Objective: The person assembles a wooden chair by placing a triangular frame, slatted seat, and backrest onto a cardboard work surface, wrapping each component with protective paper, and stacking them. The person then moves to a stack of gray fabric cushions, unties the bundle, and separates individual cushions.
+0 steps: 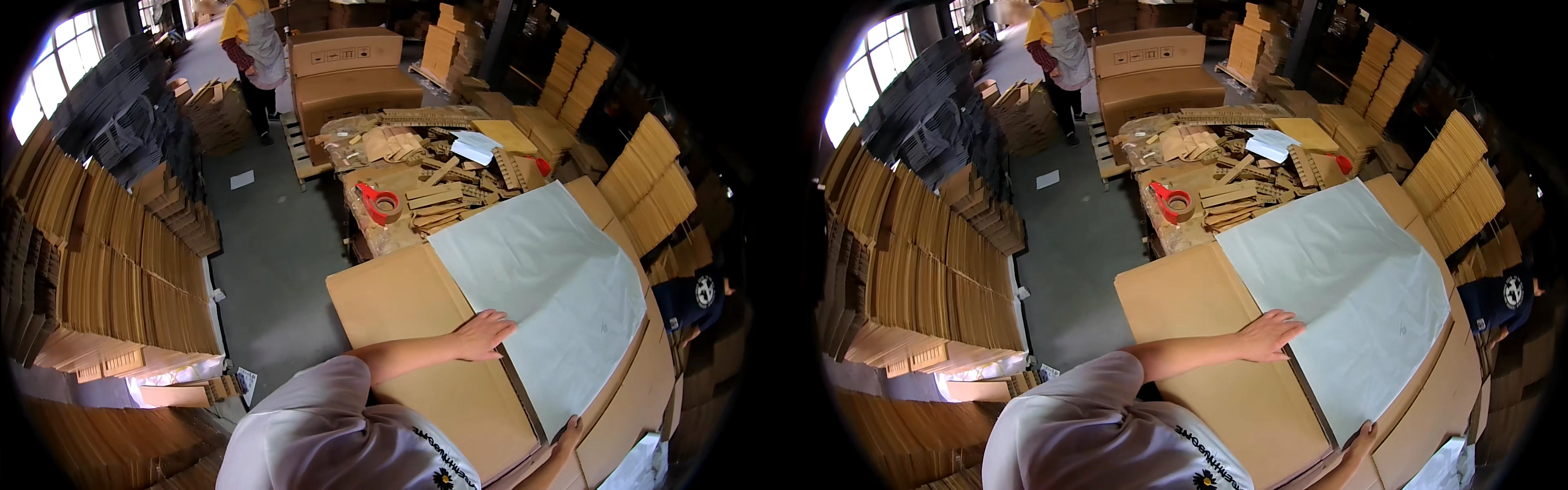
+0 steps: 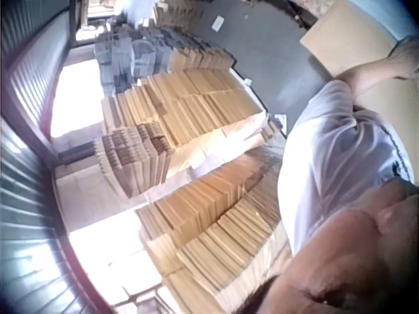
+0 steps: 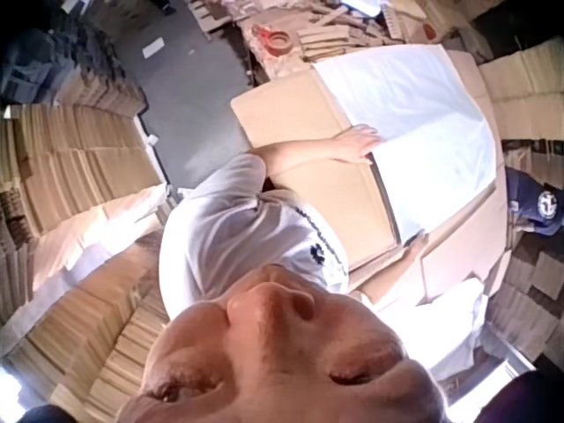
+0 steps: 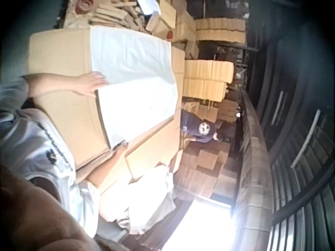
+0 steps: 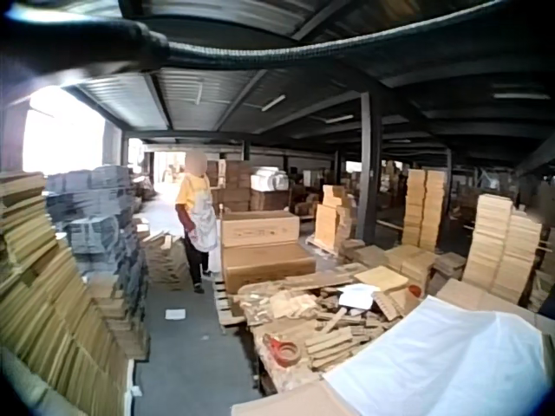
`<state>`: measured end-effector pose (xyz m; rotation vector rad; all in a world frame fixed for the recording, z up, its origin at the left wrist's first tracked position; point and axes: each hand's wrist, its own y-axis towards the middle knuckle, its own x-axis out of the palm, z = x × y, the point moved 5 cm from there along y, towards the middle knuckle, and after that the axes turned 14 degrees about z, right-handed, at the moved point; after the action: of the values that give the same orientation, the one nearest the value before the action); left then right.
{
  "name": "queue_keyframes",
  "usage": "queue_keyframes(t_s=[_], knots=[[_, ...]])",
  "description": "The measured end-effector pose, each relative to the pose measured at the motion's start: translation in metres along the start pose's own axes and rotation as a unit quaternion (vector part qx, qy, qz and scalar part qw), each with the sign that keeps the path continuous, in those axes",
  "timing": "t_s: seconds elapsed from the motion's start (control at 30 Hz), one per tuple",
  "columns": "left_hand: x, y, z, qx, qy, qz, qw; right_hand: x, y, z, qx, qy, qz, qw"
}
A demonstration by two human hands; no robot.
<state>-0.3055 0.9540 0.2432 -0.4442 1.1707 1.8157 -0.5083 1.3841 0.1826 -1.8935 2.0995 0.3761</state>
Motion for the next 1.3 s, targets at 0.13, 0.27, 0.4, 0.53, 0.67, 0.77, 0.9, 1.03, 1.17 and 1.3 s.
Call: queue_keyframes(t_s=[0.13, 0.27, 0.4, 0.53, 0.67, 0.77, 0.9, 1.03, 1.17, 1.3], knots=[[0.012, 0.017, -0.007, 0.005, 0.082, -0.046, 0.996, 0.010, -0.029, -0.014, 0.032, 0.076, 0.001, 0.997], [0.027, 0.030, -0.011, 0.042, 0.151, -0.084, 0.984, 0.011, -0.030, -0.003, 0.011, 0.071, -0.010, 0.997], [0.034, 0.034, -0.018, 0.047, 0.169, -0.090, 0.980, 0.022, -0.026, 0.000, -0.016, 0.081, 0.010, 0.997], [0.047, 0.038, -0.013, 0.035, 0.183, -0.103, 0.977, 0.010, -0.015, 0.024, -0.015, 0.017, 0.019, 1.000], [0.083, 0.056, 0.004, 0.097, 0.160, -0.083, 0.979, -0.026, -0.028, 0.029, 0.012, 0.100, 0.043, 0.994], [0.072, 0.035, -0.046, 0.031, 0.031, -0.028, 0.999, 0.023, -0.043, 0.001, 0.057, -0.013, 0.046, 0.997], [0.037, 0.040, -0.017, 0.143, 0.114, -0.036, 0.982, 0.022, -0.050, -0.008, 0.012, -0.149, 0.119, 0.982], [0.037, 0.050, -0.035, 0.159, 0.142, -0.071, 0.974, 0.026, -0.054, -0.035, 0.020, -0.077, 0.105, 0.991], [0.032, 0.053, -0.024, 0.130, 0.144, -0.140, 0.971, 0.010, -0.042, 0.001, -0.053, 0.026, 0.164, 0.985], [0.012, 0.045, -0.024, 0.047, 0.106, -0.101, 0.988, -0.029, -0.040, 0.054, 0.103, 0.351, 0.161, 0.917]])
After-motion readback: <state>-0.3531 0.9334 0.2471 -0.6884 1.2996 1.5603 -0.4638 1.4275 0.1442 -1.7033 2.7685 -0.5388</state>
